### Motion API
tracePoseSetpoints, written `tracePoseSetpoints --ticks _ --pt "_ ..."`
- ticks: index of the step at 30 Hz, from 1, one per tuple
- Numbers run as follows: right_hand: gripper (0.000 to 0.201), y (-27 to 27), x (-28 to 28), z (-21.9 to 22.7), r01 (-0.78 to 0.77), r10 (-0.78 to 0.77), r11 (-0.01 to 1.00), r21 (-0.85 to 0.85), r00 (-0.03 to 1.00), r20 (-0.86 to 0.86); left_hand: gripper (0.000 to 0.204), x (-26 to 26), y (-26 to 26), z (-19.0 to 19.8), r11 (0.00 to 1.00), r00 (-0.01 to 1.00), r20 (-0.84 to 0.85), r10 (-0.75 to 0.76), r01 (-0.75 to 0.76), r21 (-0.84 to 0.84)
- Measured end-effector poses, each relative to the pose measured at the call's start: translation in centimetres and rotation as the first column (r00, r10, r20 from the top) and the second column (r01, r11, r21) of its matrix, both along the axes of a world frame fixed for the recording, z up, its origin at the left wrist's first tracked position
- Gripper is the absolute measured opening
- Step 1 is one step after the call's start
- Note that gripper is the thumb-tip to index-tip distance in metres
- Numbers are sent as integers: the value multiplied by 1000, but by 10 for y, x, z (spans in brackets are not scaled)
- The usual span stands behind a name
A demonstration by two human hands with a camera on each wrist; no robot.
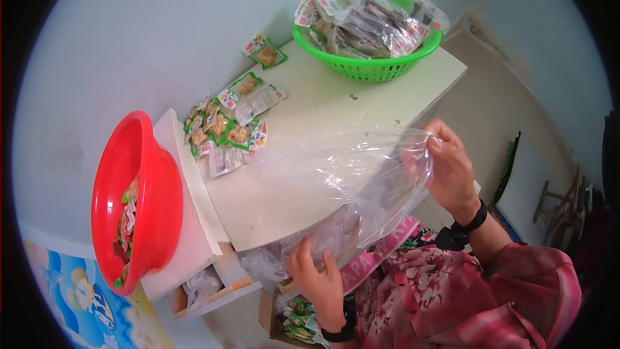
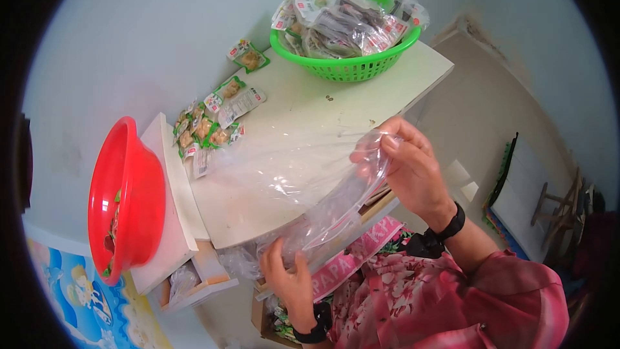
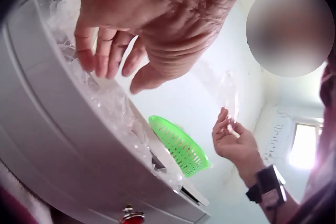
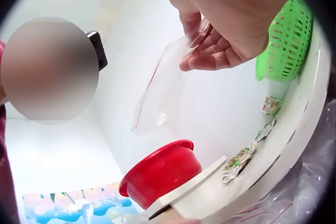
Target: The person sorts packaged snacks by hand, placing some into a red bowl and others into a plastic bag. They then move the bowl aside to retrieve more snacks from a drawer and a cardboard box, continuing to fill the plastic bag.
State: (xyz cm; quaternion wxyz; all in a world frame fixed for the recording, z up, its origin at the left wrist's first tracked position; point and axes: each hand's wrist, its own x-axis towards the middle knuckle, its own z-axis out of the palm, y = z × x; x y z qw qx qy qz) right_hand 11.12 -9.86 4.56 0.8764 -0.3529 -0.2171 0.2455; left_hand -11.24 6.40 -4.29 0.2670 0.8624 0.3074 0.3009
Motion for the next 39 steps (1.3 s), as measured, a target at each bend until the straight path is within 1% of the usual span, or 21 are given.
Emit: tracePoseSetpoints --ticks 1,2,3,4,6,7,8,10,11,14,17,20,23,26,27,29,30,32,35,38,39 --pt "14 3 -1 -1 -14 14 1000 8 999 -45 38 -3 -6 5 1000 996 84 22 -20 -17" --pt "14 6 -1 -5 -42 42 999 -31 999 -12 37 -9 -10 12 999 985 164 46 -41 -35" --pt "14 10 -1 -11 -72 74 995 -71 997 19 44 -17 -14 23 983 984 173 28 5 -185" --pt "13 14 0 -18 -105 110 988 -111 993 46 54 -20 -14 26 945 945 324 39 71 -319" --pt "12 17 4 -30 -313 316 946 -83 948 32 75 -19 -13 32 816 800 586 129 251 -521" --pt "12 19 6 -34 -392 396 916 -85 917 42 110 -16 -7 39 743 801 580 147 298 -600" --pt "12 22 6 -37 -466 472 880 -88 880 53 115 -15 -5 44 669 758 634 154 392 -631" --pt "12 26 6 -37 -469 514 842 -267 847 135 125 -15 0 53 495 660 728 184 578 -649" --pt "12 27 6 -37 -455 535 817 -355 828 170 134 -18 3 57 447 681 715 159 596 -667" --pt "13 30 8 -35 -444 576 765 -467 796 186 107 -27 6 54 354 572 804 158 728 -588" --pt "17 30 11 -34 -406 566 753 -518 801 195 61 -41 4 46 520 873 473 119 352 -778" --pt "37 41 0 -38 -379 415 886 -267 905 94 33 -43 -2 21 526 796 520 309 312 -791" --pt "60 44 -16 -37 -395 436 888 -235 886 156 19 -36 -7 21 535 681 569 460 299 -790" --pt "70 48 -38 -47 -372 441 848 -377 890 113 12 -22 -15 33 527 620 548 562 243 -815" --pt "51 52 -46 -50 -306 359 875 -376 930 79 12 -19 -17 35 532 624 555 550 249 -809" --pt "28 52 -43 -49 -230 285 881 -413 956 75 13 -15 -18 37 542 637 566 524 263 -798" --pt "19 51 -39 -48 -190 245 881 -433 967 74 13 -18 -15 36 591 661 565 494 221 -776" --pt "19 49 -29 -46 -111 178 882 -458 978 105 15 -31 2 30 684 709 555 436 140 -716" --pt "22 42 -8 -43 -33 116 881 -471 982 147 22 -52 31 27 647 637 611 470 222 -729" --pt "23 38 -4 -41 -50 98 893 -448 992 84 29 -31 8 69 536 662 566 492 282 -796" --pt "23 38 -6 -42 -58 101 899 -435 992 77 31 -25 3 67 500 667 560 492 310 -809"
